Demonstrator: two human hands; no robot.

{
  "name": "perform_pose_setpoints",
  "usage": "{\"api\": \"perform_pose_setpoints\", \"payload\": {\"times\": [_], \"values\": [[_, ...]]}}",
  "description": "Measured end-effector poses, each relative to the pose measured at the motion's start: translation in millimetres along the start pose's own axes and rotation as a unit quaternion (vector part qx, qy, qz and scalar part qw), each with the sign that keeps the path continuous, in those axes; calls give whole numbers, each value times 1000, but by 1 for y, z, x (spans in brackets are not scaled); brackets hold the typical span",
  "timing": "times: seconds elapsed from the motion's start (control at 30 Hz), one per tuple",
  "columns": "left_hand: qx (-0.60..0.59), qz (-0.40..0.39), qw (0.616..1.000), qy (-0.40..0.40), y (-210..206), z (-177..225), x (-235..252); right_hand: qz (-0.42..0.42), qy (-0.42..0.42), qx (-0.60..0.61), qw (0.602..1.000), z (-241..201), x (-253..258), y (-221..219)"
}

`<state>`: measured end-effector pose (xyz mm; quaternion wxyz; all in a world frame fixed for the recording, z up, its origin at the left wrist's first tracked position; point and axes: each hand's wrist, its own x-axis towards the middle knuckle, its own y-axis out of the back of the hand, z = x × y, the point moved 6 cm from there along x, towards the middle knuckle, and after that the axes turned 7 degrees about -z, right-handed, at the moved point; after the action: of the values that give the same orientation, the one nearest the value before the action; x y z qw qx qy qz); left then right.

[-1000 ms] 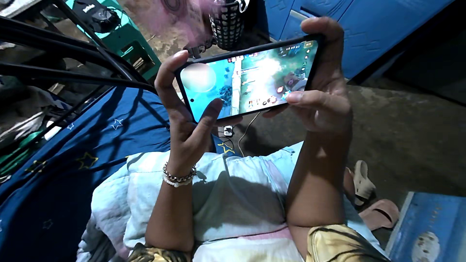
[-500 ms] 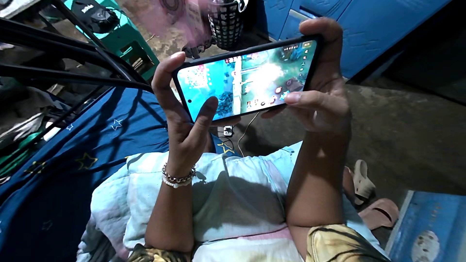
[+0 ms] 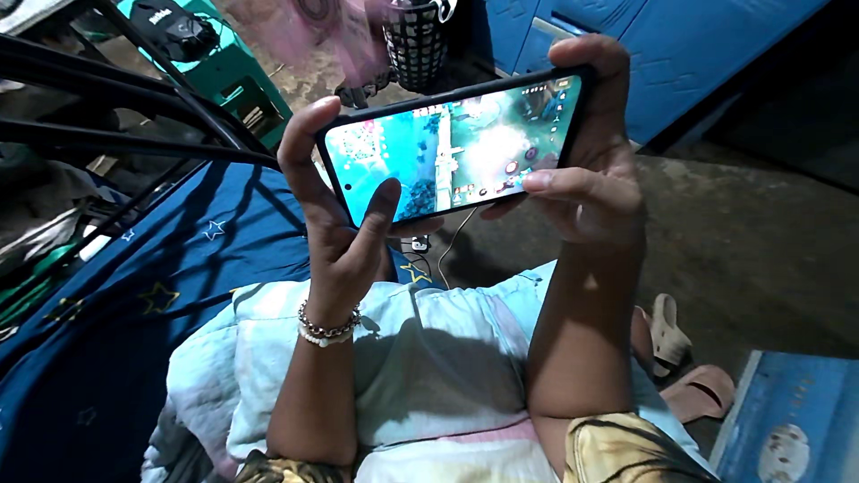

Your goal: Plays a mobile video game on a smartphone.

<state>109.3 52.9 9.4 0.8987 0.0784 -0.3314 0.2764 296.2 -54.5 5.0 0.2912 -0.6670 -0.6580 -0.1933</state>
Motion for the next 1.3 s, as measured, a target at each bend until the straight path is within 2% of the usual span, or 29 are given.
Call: {"api": "perform_pose_setpoints", "payload": {"times": [0.43, 0.87, 1.3], "values": [[34, 9, 999, -21, 0, 3, 0, -9, 13, 11, 1000, 1, 2, -2], [-12, 14, 1000, -4, -1, 2, 1, -14, 10, 5, 1000, 2, 2, -2], [-7, 11, 1000, -2, -1, 2, 1, -16, 4, 13, 1000, 2, 2, -3]]}}
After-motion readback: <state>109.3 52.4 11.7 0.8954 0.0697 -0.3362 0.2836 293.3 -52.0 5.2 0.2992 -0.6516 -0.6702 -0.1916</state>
